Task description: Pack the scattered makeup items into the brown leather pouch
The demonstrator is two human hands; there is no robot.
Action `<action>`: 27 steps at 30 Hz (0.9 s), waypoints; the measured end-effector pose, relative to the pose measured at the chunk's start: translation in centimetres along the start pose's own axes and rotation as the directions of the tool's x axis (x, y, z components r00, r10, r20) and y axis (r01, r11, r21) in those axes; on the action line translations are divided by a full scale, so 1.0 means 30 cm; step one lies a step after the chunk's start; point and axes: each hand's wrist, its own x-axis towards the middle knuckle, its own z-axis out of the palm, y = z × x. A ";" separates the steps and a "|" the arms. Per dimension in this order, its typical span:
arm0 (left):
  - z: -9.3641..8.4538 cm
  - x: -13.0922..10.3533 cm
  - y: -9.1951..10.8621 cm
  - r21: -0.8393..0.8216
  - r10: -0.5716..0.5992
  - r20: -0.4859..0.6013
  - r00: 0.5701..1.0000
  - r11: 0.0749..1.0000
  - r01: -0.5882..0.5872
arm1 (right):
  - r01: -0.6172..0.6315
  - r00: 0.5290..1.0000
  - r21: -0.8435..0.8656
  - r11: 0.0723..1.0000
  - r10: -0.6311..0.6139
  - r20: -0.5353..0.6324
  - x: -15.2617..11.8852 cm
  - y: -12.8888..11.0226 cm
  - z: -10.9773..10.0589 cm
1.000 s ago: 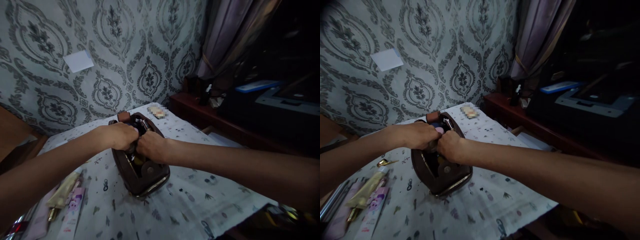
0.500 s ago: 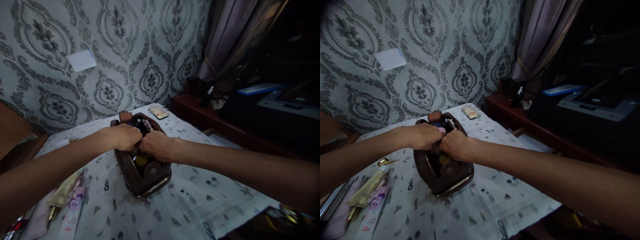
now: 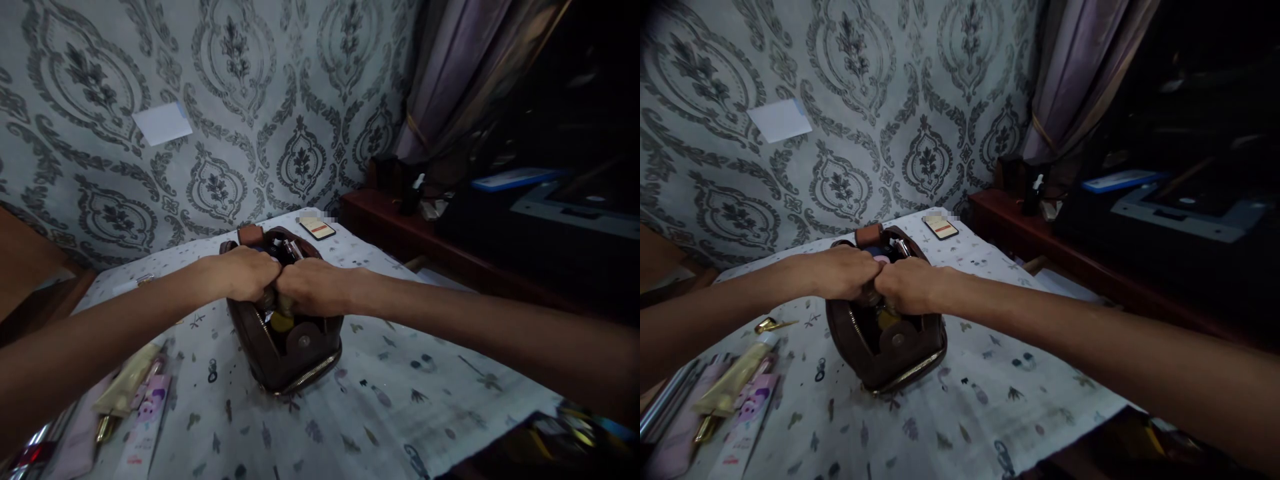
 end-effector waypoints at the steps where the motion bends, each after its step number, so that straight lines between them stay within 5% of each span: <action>1: -0.003 -0.004 -0.001 0.001 -0.013 0.009 1.000 1.000 0.013 | -0.007 1.000 0.022 1.000 0.007 -0.014 0.001 -0.004 -0.001; 8: -0.014 -0.028 -0.008 -0.005 -0.063 0.026 0.998 0.998 0.063 | -0.062 0.995 0.090 0.994 0.068 -0.075 0.031 -0.030 0.027; 17: -0.014 -0.035 -0.007 0.018 -0.075 0.056 0.996 0.997 0.074 | -0.104 0.994 0.190 0.976 0.107 -0.006 0.033 -0.060 0.040; 27: -0.001 -0.032 -0.016 0.015 -0.086 0.043 0.995 0.996 0.086 | -0.092 0.996 0.129 0.987 0.094 -0.006 0.027 -0.023 0.017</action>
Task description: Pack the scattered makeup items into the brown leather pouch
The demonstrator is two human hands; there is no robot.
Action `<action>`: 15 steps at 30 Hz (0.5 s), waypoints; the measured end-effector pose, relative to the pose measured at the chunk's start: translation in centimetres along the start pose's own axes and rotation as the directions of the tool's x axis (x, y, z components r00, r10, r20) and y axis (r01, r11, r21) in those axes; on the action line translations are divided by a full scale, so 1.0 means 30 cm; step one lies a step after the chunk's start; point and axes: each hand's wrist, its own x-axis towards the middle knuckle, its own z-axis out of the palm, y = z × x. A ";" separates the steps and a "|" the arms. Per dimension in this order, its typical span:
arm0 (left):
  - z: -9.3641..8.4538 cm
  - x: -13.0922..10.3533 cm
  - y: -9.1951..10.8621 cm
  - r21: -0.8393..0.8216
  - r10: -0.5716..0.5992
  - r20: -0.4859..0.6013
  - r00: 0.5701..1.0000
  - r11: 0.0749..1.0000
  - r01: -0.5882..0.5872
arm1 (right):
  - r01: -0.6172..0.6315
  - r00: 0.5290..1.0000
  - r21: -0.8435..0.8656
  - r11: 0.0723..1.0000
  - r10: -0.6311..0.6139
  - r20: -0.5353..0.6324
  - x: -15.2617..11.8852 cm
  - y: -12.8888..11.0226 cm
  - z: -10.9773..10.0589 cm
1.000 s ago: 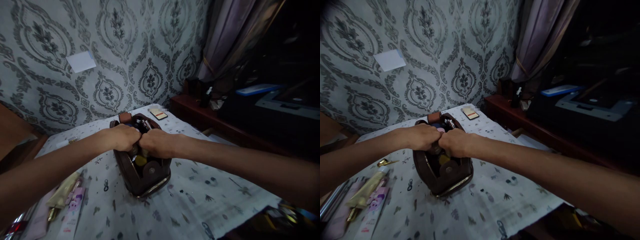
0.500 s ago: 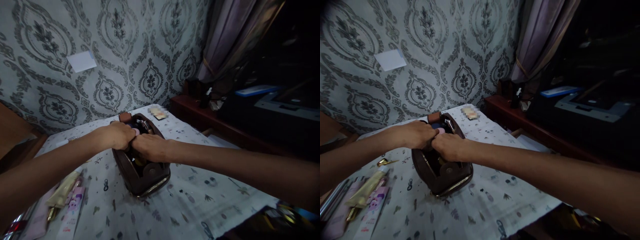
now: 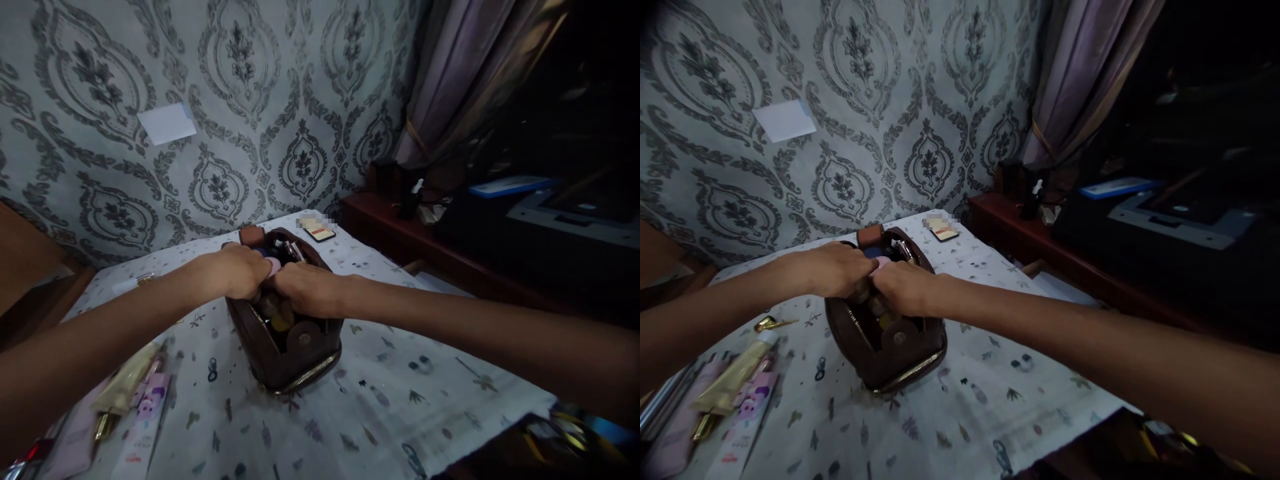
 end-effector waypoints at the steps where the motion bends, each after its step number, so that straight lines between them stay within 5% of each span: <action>1: -0.003 -0.002 0.001 -0.001 -0.005 0.012 1.000 1.000 0.005 | 0.023 0.999 -0.019 1.000 -0.022 0.050 -0.001 0.001 -0.009; 3: -0.008 -0.007 0.003 -0.006 -0.012 0.029 1.000 1.000 0.012 | 0.115 0.970 -0.032 0.993 -0.106 0.217 -0.001 -0.002 -0.026; 5: -0.012 -0.010 0.004 -0.004 -0.013 0.026 1.000 1.000 0.013 | 0.247 0.891 0.006 0.969 -0.229 0.391 0.008 -0.007 -0.036; 8: -0.012 -0.013 0.003 0.003 -0.013 0.021 1.000 1.000 0.013 | 0.326 0.798 0.061 0.943 -0.309 0.518 0.033 -0.012 -0.032; 15: -0.012 -0.013 0.003 -0.016 -0.019 0.024 1.000 1.000 0.019 | 0.293 0.804 0.042 0.955 -0.270 0.529 0.041 -0.007 -0.016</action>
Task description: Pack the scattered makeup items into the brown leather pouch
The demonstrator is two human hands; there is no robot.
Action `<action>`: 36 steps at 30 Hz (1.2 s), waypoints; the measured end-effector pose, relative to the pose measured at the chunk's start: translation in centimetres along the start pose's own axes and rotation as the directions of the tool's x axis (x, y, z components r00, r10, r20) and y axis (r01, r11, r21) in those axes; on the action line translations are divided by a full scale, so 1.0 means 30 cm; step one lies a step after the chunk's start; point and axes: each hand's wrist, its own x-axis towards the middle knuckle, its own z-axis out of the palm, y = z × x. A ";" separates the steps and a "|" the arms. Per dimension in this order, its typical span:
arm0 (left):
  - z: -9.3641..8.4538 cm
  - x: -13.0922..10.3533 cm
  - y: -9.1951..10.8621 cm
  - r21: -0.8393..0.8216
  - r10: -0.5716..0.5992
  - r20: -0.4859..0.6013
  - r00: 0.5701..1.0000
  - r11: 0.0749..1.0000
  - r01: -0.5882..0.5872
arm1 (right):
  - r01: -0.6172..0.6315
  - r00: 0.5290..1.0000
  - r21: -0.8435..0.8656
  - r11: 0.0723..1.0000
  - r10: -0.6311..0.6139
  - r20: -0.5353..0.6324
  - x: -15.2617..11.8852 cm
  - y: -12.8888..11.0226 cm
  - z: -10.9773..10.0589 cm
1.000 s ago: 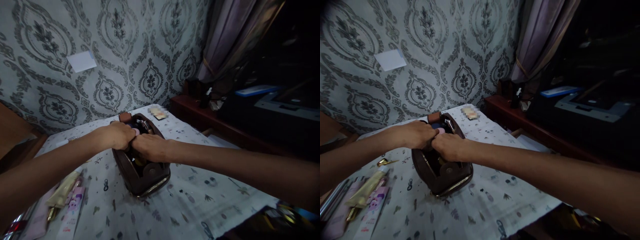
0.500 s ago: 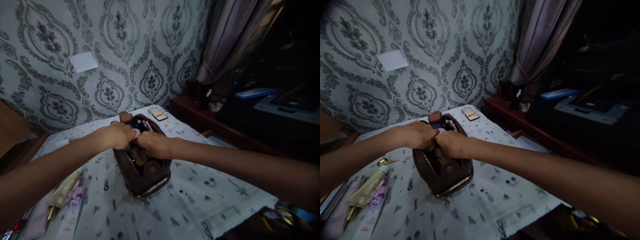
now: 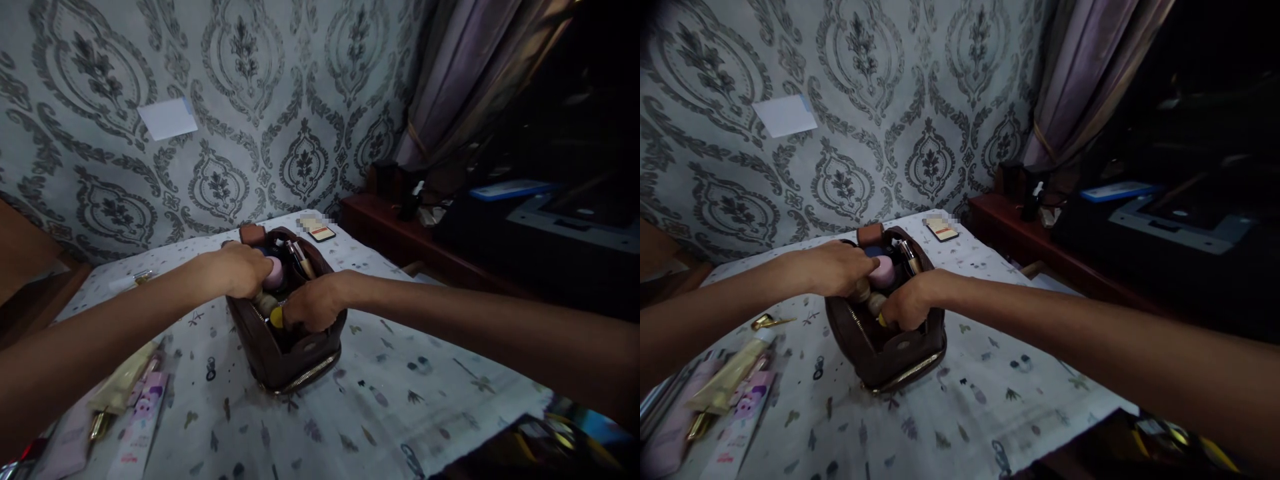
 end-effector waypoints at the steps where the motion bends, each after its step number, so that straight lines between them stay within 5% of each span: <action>1: 0.000 0.001 0.000 -0.004 0.003 0.000 1.000 1.000 -0.003 | 0.001 1.000 0.000 1.000 -0.001 -0.005 -0.002 -0.001 0.001; 7: 0.009 0.004 -0.006 -0.039 0.032 -0.034 0.999 0.999 -0.034 | 0.031 0.998 0.020 0.999 -0.030 -0.056 -0.018 0.002 -0.016; 10: 0.024 0.006 -0.015 -0.069 0.074 -0.113 0.991 0.994 -0.082 | 0.027 0.969 0.003 1.000 -0.025 -0.245 -0.082 -0.007 -0.032; 13: 0.039 0.017 -0.023 -0.108 0.116 -0.169 0.979 0.985 -0.136 | -0.019 0.842 -0.002 1.000 0.015 -0.540 -0.178 -0.021 -0.033; 19: 0.041 0.063 -0.006 -0.101 0.243 -0.247 0.938 0.956 -0.275 | -0.045 0.423 0.148 0.988 0.153 -0.893 -0.289 -0.018 0.055; 23: 0.027 0.089 0.039 -0.029 0.258 -0.230 0.938 0.962 -0.272 | 0.008 0.310 0.222 0.975 0.208 -0.928 -0.290 -0.003 0.152; 27: 0.032 0.123 0.080 0.021 0.303 -0.229 0.925 0.952 -0.307 | 0.097 0.245 0.325 0.941 0.294 -0.924 -0.287 0.002 0.232; 36: 0.059 0.152 0.099 0.065 0.288 -0.256 0.923 0.957 -0.281 | 0.119 0.202 0.400 0.909 0.372 -0.906 -0.289 0.018 0.345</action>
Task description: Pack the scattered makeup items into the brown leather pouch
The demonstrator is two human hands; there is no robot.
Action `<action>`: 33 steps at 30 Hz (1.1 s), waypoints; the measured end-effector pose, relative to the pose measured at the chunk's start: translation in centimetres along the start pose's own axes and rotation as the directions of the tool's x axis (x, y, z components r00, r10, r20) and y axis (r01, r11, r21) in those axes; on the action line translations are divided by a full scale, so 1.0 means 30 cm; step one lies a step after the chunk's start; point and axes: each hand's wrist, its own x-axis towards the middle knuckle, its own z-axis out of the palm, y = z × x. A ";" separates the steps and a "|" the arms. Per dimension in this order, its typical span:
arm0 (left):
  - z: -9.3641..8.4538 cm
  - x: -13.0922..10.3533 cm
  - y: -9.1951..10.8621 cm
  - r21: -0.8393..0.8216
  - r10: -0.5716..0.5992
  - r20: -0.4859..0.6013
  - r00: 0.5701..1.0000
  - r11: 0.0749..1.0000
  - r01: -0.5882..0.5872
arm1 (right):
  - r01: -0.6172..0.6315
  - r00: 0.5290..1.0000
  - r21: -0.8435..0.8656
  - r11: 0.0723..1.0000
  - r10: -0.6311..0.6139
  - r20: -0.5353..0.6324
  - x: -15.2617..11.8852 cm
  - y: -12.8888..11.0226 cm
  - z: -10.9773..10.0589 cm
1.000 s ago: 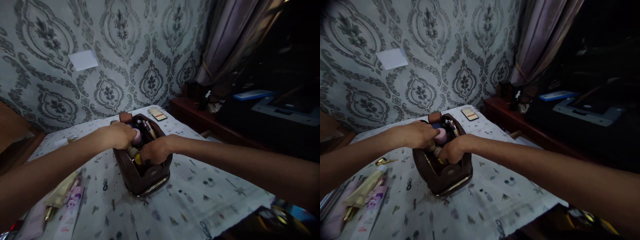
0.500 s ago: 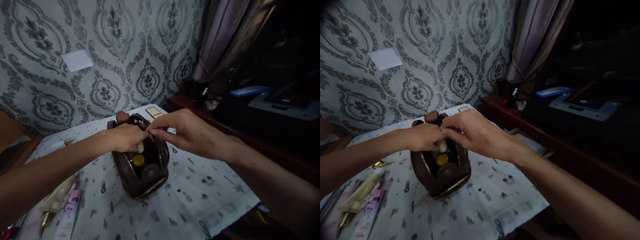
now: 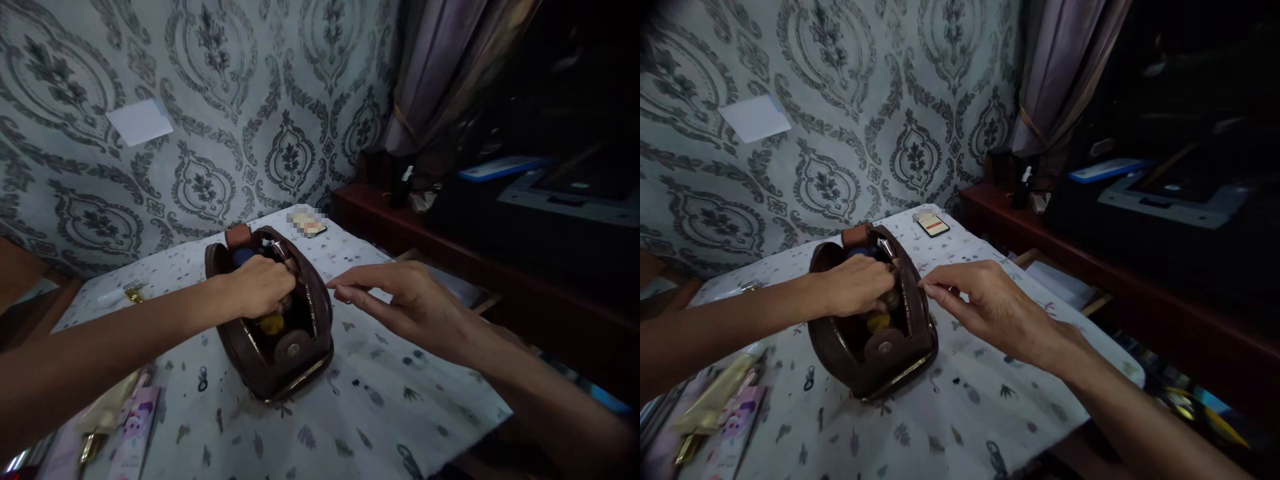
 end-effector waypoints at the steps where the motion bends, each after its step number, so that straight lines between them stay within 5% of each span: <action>1: 0.003 0.001 0.000 0.006 0.000 -0.011 1.000 1.000 0.000 | 0.008 1.000 0.011 1.000 -0.008 -0.004 -0.006 0.002 0.004; 25: -0.014 -0.021 -0.014 -0.013 -0.055 -0.012 0.998 0.998 0.055 | -0.034 0.999 0.063 0.997 0.032 0.043 -0.040 -0.021 0.024; 33: -0.094 -0.119 -0.076 -0.134 -0.118 0.160 0.980 0.981 0.140 | 0.007 1.000 0.028 1.000 -0.007 0.007 -0.047 -0.051 0.017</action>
